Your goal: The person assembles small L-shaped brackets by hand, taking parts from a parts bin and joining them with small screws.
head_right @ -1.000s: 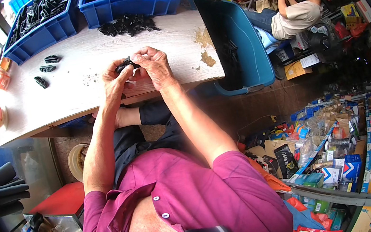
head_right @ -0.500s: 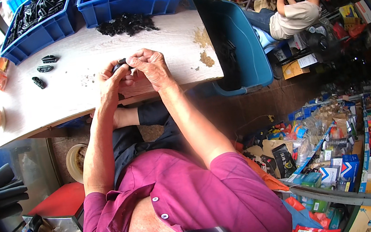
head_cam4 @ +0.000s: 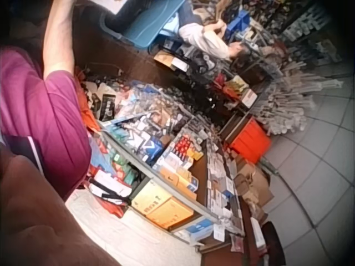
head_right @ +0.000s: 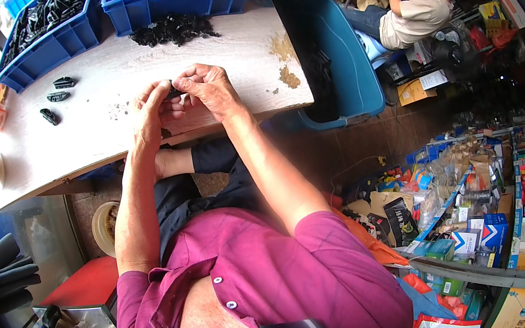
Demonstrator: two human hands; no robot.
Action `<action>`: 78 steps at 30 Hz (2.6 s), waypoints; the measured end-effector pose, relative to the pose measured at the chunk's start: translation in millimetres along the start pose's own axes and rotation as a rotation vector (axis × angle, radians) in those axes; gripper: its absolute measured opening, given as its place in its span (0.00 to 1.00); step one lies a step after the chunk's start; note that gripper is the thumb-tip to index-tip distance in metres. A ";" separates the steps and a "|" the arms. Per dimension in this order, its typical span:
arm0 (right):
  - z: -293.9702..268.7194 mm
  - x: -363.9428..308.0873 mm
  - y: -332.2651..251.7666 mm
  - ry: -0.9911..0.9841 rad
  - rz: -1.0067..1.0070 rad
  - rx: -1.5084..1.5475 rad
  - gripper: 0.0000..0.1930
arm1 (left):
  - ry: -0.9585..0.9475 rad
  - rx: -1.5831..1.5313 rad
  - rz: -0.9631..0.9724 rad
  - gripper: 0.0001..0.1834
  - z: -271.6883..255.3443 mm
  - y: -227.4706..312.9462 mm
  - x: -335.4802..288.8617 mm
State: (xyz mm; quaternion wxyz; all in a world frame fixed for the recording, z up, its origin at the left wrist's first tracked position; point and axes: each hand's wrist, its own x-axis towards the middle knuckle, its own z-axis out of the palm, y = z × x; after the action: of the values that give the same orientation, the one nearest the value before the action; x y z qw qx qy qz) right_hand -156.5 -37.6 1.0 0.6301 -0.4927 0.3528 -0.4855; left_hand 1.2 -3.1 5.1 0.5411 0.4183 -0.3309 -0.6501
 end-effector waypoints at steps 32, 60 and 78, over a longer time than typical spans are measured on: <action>-2.6 -1.9 -9.3 0.335 0.086 0.080 0.14 | 0.083 -0.029 0.164 0.12 0.9 -16.5 -4.8; -50.0 90.3 -30.3 0.487 0.301 -0.962 0.14 | 0.967 1.613 0.564 0.13 -218.5 77.4 -6.9; -59.6 76.5 -29.8 0.465 0.270 -0.638 0.13 | 0.779 0.876 0.945 0.08 -164.9 41.3 -16.5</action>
State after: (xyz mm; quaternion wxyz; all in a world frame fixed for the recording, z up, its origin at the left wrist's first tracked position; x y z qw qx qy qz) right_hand -198.1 -128.9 16.5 0.4071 -0.4899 0.6799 -0.3633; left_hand 168.6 8.7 -26.4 0.6244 0.6085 -0.4883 0.0371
